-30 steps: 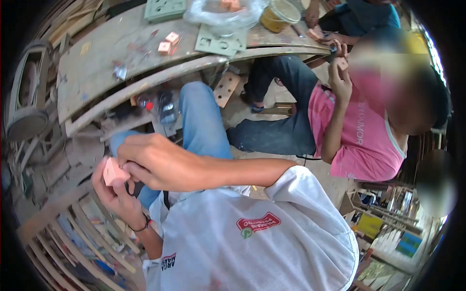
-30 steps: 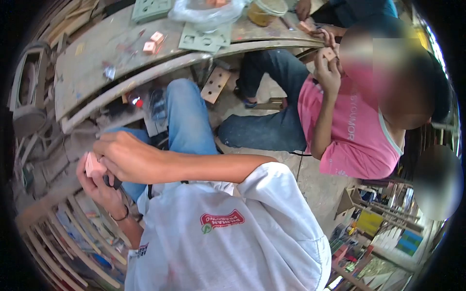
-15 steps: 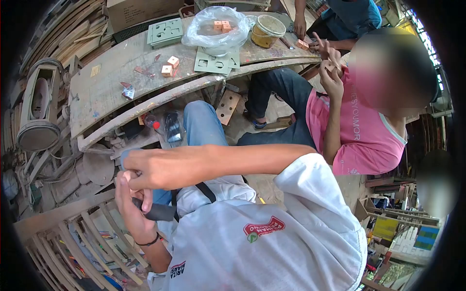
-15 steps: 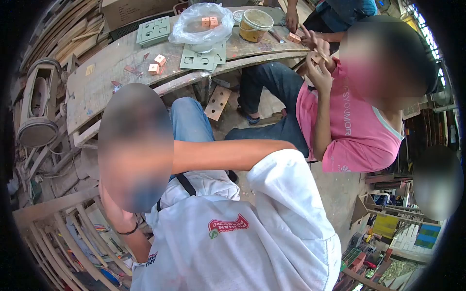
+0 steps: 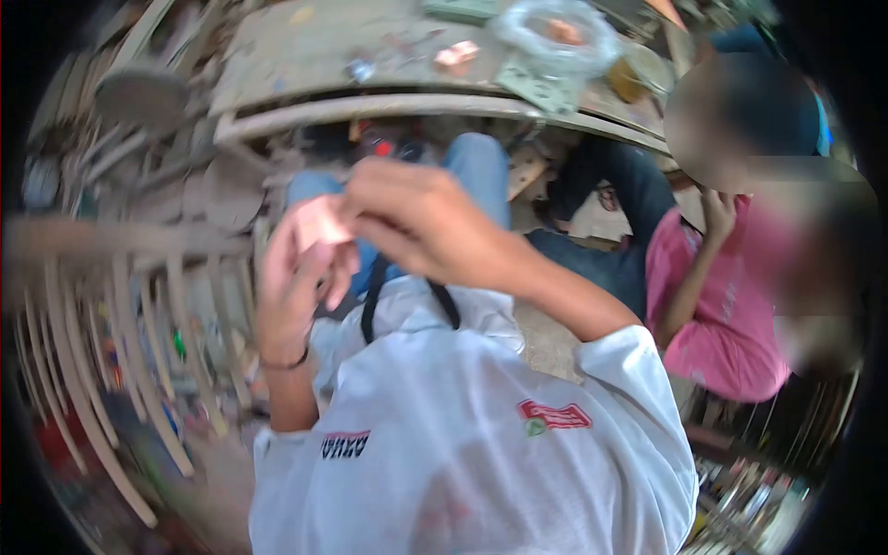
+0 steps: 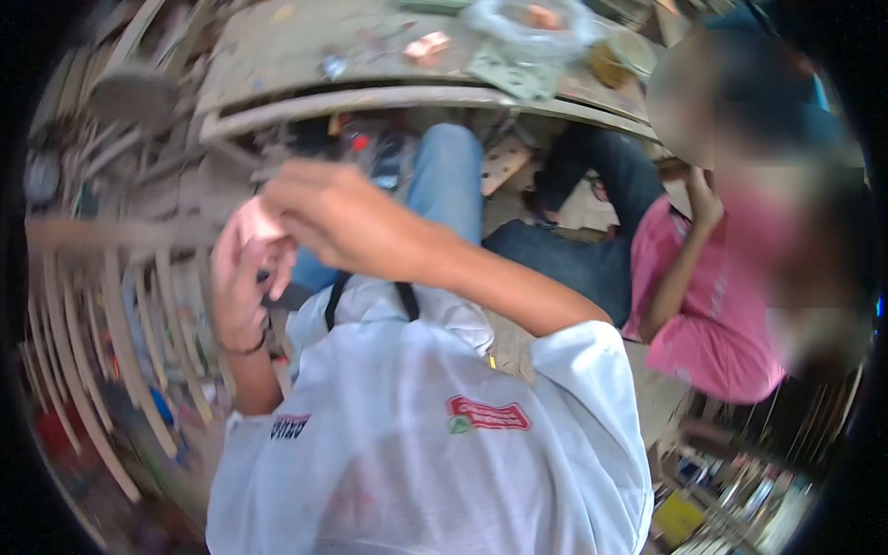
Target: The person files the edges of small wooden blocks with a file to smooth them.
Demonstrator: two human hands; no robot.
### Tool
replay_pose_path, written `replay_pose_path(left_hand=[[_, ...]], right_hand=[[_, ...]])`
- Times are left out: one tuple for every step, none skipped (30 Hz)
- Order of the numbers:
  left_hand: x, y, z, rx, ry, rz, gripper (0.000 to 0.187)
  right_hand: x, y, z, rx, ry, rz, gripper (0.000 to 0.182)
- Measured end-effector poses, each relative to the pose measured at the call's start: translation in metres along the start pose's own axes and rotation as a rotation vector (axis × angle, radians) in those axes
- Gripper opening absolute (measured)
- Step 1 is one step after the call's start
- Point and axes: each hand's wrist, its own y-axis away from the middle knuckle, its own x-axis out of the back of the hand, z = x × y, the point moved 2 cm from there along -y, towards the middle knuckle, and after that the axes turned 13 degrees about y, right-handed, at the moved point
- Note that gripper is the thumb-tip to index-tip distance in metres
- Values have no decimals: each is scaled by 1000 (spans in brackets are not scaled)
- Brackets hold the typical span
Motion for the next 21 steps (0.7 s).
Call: replay_pose_path(left_hand=[[4, 1, 0, 25, 29, -31, 41], [5, 0, -2, 49, 62, -79, 39], [2, 1, -3, 27, 73, -52, 38], [4, 3, -2, 25, 73, -27, 38], [4, 3, -3, 63, 108, -72, 39], [4, 3, -3, 101, 146, -124, 40], [4, 4, -2, 106, 162, -137, 45], [4, 4, -1, 106, 166, -132, 45], [5, 3, -1, 168, 231, -167, 48], [5, 2, -2, 229, 296, -202, 52], [10, 0, -5, 229, 299, -201, 52], [16, -1, -12, 318, 419, -285, 55], [17, -1, -17, 406, 538, -370, 59], [18, -1, -21, 405, 540, -369, 59], [18, -1, -23, 389, 515, -371, 61], [17, -1, -24, 374, 490, -373, 63], [14, -2, -21, 374, 494, -374, 63], [10, -5, -14, 293, 378, -292, 61], [8, -6, -8, 211, 262, -208, 60], [3, -7, -7, 209, 264, -203, 60], [1, -7, -5, 138, 206, -127, 56]], right_hand=[[1, -2, -4, 1, 10, -37, 9], [3, -3, -5, -1, 36, -66, 10], [1, -2, -6, -7, 15, -78, 10], [0, -2, -6, -15, 1, -88, 11], [-1, -2, -5, 15, -11, -96, 13], [-2, -2, -5, 19, -16, -104, 13], [-2, -2, -5, 72, -8, -111, 14], [-2, -2, -5, 124, 1, -116, 16], [0, -4, -2, 124, 0, -121, 16], [2, -6, -1, 224, 59, -149, 16], [4, -7, -2, 324, 119, -175, 17], [8, -9, -4, 324, 117, -179, 17], [13, -12, -8, 342, 138, -213, 18], [15, -13, -10, 359, 158, -246, 18], [14, -13, -13, 358, 158, -248, 18], [14, -13, -14, 222, 121, -204, 18], [15, -13, -13, 87, 85, -161, 18], [16, -12, -11, 86, 87, -163, 18], [16, -11, -8, 81, 94, -137, 18], [16, -10, -5, 77, 99, -112, 18], [14, -7, -5, 35, 108, -94, 15]])
